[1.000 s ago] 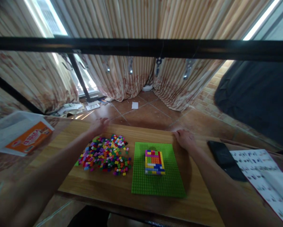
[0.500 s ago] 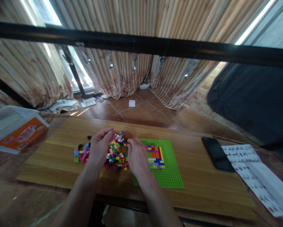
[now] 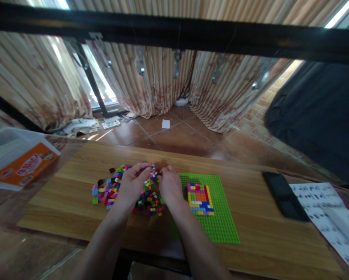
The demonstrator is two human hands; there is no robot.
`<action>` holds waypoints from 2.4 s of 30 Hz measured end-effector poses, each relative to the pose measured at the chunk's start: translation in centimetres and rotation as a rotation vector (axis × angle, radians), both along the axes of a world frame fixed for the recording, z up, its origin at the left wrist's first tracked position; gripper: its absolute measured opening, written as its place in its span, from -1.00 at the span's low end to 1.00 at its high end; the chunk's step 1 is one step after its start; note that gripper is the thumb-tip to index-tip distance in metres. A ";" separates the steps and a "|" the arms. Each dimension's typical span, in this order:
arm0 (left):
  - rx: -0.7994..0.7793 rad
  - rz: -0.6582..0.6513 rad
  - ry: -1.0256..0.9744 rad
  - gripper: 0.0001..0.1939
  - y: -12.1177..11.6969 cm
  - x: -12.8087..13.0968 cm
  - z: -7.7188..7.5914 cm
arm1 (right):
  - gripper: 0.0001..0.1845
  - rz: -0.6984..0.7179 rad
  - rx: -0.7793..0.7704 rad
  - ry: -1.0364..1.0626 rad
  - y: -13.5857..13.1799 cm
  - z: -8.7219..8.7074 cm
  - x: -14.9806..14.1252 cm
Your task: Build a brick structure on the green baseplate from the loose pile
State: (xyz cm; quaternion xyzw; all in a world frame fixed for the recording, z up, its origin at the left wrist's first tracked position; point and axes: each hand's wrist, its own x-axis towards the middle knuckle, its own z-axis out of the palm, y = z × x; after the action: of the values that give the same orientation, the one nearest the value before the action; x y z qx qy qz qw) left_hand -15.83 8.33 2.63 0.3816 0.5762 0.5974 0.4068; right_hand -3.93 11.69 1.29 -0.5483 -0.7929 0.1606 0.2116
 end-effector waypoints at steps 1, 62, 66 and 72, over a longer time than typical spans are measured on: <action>0.004 -0.009 0.016 -0.77 -0.1 0.1 0.1 | -0.89 -0.003 0.014 0.033 -0.7 0.7 0.3; 0.072 -0.373 0.613 -0.75 -1.2 9.2 -1.1 | -0.67 -0.091 0.001 0.192 -2.5 1.5 14.2; 0.055 -0.382 0.601 -0.74 -1.1 9.2 -0.9 | -0.70 -0.100 -0.032 0.195 -2.4 1.7 14.4; 0.046 -0.393 0.618 -0.75 -1.1 9.2 -1.0 | -0.68 -0.106 -0.076 0.200 -2.5 2.1 14.3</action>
State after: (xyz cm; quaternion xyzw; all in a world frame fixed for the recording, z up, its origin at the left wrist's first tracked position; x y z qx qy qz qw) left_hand -6.62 7.19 1.66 0.6565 0.5739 0.3772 0.3119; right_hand 10.33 9.20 3.43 -0.5784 -0.7310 0.2331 0.2771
